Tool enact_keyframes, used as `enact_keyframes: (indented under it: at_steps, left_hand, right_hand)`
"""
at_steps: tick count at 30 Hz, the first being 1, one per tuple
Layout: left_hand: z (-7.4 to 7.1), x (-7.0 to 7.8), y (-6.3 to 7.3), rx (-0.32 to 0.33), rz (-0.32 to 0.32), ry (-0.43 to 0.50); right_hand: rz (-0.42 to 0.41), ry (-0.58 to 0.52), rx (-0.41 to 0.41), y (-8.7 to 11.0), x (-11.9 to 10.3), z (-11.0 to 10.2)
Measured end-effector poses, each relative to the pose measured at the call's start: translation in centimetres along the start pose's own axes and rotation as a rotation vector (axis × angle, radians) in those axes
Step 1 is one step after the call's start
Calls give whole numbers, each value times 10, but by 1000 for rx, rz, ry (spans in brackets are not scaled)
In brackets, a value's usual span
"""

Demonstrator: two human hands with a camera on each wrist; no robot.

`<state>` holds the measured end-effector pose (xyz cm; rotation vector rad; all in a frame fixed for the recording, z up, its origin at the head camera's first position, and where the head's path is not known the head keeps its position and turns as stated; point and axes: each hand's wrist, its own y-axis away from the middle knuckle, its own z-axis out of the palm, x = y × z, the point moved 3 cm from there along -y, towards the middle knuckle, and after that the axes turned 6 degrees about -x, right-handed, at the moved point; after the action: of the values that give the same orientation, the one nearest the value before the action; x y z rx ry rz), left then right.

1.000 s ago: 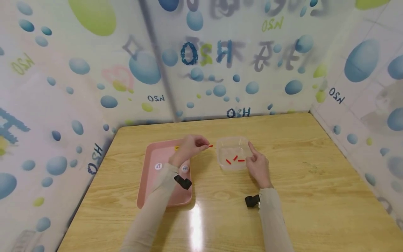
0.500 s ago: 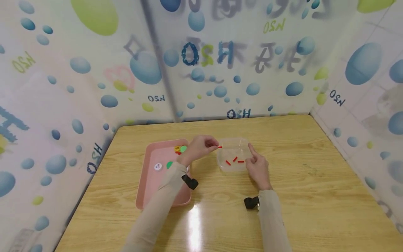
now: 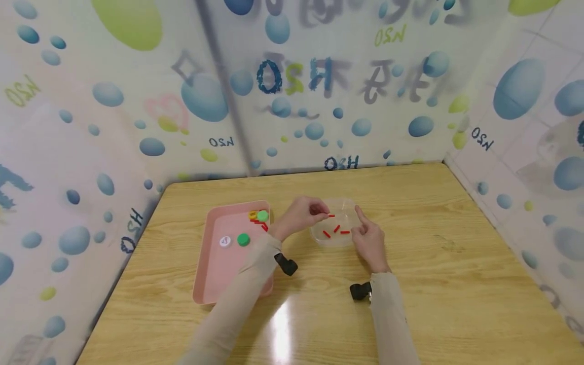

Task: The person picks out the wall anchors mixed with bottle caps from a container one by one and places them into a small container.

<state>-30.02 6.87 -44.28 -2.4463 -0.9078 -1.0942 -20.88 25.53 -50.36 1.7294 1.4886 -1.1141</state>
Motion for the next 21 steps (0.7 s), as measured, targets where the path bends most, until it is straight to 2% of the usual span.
enact_keyframes:
  at_steps: [9,15,21]
  left_hand:
    - [5,1,0,-17,-5,5]
    - [-1,-2,7,-20,-39,7]
    - [-6,-6,13,-14,-43,21]
  right_hand:
    - [-13,-20,-5,1,1,6]
    - [-5,-1,-5,1,0,4]
    - [9,4,-8,2,1,1]
